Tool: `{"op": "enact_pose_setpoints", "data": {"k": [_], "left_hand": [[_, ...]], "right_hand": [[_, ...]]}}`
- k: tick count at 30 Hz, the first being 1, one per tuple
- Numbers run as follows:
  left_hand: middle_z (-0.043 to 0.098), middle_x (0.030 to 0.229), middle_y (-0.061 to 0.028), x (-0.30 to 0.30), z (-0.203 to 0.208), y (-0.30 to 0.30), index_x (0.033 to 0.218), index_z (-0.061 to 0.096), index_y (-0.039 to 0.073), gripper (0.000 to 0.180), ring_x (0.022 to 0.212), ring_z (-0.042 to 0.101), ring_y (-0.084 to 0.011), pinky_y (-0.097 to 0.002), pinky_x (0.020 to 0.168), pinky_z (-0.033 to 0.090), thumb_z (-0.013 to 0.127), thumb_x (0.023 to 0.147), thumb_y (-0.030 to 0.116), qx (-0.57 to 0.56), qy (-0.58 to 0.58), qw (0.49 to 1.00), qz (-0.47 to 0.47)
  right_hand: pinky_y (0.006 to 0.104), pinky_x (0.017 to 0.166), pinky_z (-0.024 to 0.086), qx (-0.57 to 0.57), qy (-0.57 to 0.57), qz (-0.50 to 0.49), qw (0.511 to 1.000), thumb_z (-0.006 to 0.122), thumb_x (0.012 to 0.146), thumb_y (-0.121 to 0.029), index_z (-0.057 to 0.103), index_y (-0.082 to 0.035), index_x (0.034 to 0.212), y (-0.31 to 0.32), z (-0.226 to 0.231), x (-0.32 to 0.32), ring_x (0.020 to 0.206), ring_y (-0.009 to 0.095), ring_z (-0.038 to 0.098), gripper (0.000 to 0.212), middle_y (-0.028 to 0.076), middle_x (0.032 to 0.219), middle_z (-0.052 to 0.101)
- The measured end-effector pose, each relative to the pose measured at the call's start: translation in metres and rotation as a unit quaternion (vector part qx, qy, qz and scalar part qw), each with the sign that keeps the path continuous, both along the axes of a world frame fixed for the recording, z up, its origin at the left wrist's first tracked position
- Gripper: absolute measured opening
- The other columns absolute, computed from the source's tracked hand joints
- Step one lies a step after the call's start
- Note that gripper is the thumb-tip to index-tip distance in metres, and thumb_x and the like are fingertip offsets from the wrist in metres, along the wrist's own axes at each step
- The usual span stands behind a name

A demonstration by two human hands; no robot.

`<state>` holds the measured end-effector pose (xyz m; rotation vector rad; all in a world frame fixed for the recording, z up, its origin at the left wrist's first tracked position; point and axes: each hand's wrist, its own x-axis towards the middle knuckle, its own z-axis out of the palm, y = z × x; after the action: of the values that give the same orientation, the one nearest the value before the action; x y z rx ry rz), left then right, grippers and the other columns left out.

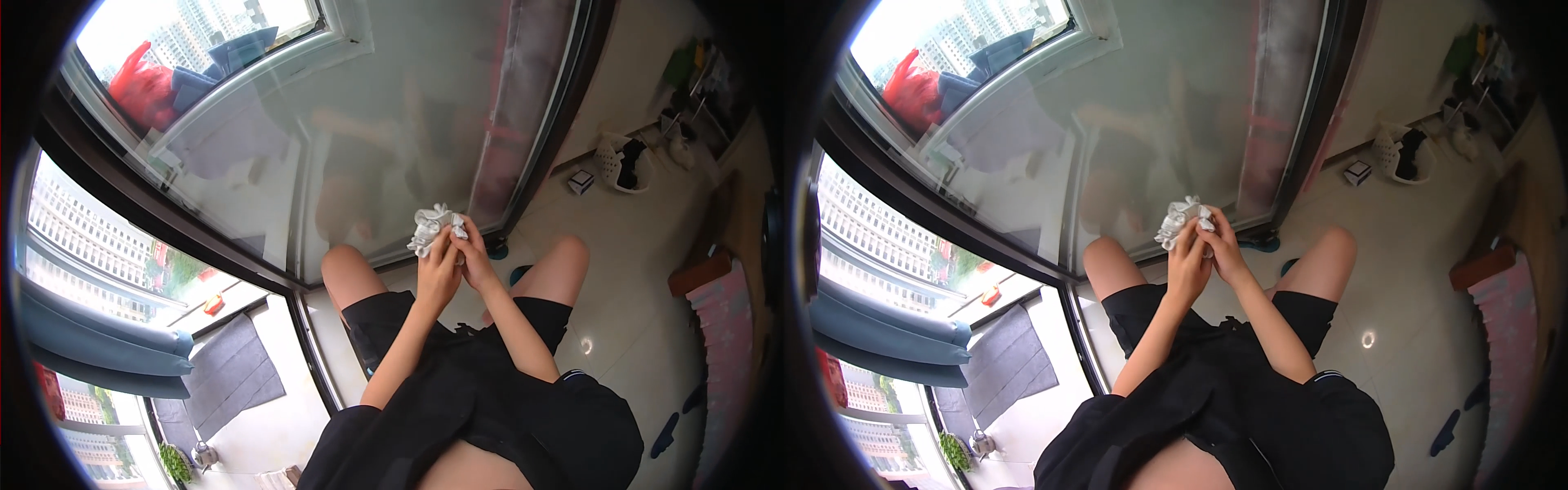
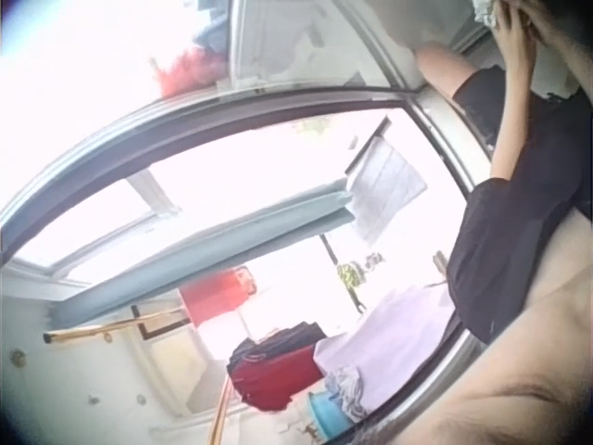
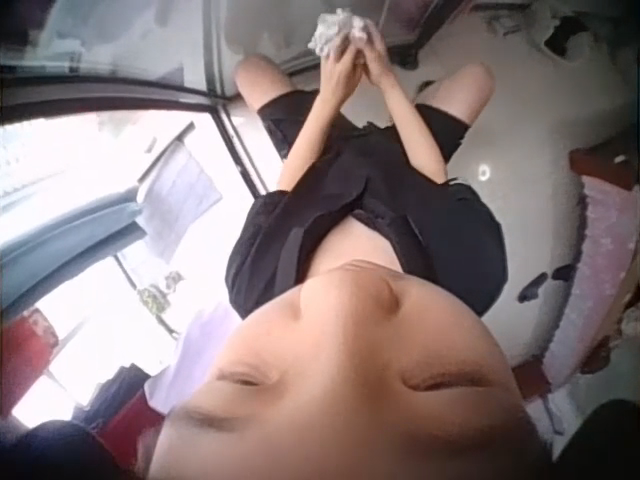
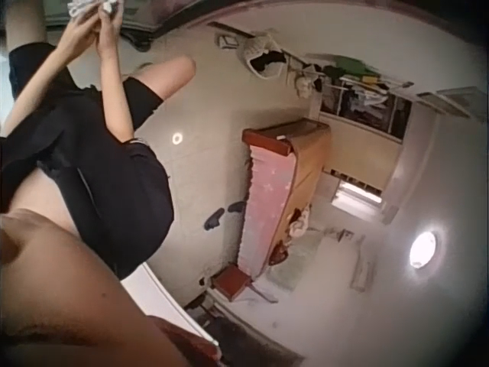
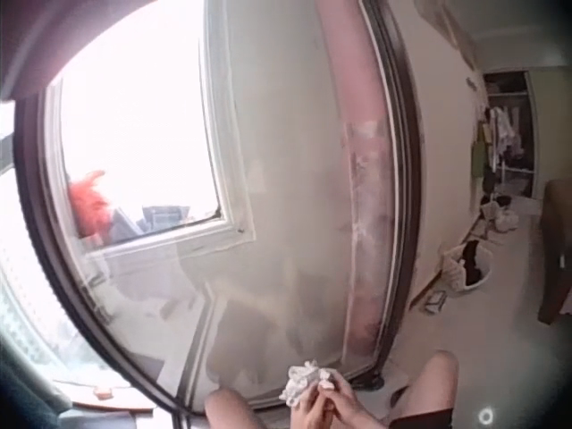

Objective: The person wipes the glass surface of a window and its frame using a white cloth.

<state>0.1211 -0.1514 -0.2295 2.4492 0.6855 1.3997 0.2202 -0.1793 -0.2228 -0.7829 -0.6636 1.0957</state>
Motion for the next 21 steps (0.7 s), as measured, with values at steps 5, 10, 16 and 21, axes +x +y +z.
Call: {"op": "enact_pose_setpoints", "data": {"k": [5, 10, 16, 21], "left_hand": [[0.039, 0.116, -0.0156, 0.009, 0.079, 0.042, 0.117, 0.030, 0.006, 0.065, 0.098, 0.048, -0.0265, -0.0330, 0.083, 0.042, 0.061, 0.063, -0.010, -0.003, -0.347, 0.925, -0.156], [0.046, 0.110, -0.0073, 0.023, 0.102, 0.044, 0.111, 0.041, 0.004, 0.035, 0.097, 0.046, -0.0136, -0.0258, 0.083, 0.040, 0.056, 0.080, 0.007, -0.345, -0.256, 0.887, -0.167], [0.055, 0.089, -0.0033, -0.026, -0.057, 0.004, 0.099, 0.050, 0.001, 0.020, 0.080, 0.053, -0.0102, -0.0232, 0.071, 0.044, 0.056, 0.082, 0.008, -0.613, -0.090, 0.777, -0.116], [0.054, 0.088, -0.0049, -0.023, -0.070, -0.024, 0.100, 0.049, 0.000, 0.021, 0.078, 0.051, -0.0102, -0.0231, 0.069, 0.044, 0.055, 0.080, 0.002, -0.580, -0.031, 0.811, -0.062]], "right_hand": [[0.0286, 0.094, 0.039, 0.117, -0.064, 0.004, 0.991, 0.064, 0.078, -0.002, 0.039, -0.008, 0.127, 0.027, 0.076, 0.007, 0.110, 0.014, 0.046, 0.056, 0.004, 0.118, 0.048], [0.0268, 0.080, 0.046, 0.088, -0.269, -0.088, 0.955, 0.062, 0.073, 0.008, 0.039, -0.007, 0.129, 0.011, 0.060, 0.032, 0.105, 0.014, 0.048, 0.062, 0.004, 0.121, 0.044], [0.0323, 0.079, 0.045, -0.112, -0.363, -0.064, 0.923, 0.064, 0.074, -0.005, 0.054, -0.001, 0.114, -0.049, -0.054, 0.008, 0.091, 0.025, 0.058, 0.041, 0.014, 0.100, 0.059], [0.0319, 0.089, 0.042, -0.117, -0.297, -0.051, 0.946, 0.067, 0.075, -0.009, 0.047, 0.000, 0.122, -0.072, -0.077, 0.002, 0.108, 0.024, 0.051, 0.052, 0.014, 0.117, 0.051]]}}
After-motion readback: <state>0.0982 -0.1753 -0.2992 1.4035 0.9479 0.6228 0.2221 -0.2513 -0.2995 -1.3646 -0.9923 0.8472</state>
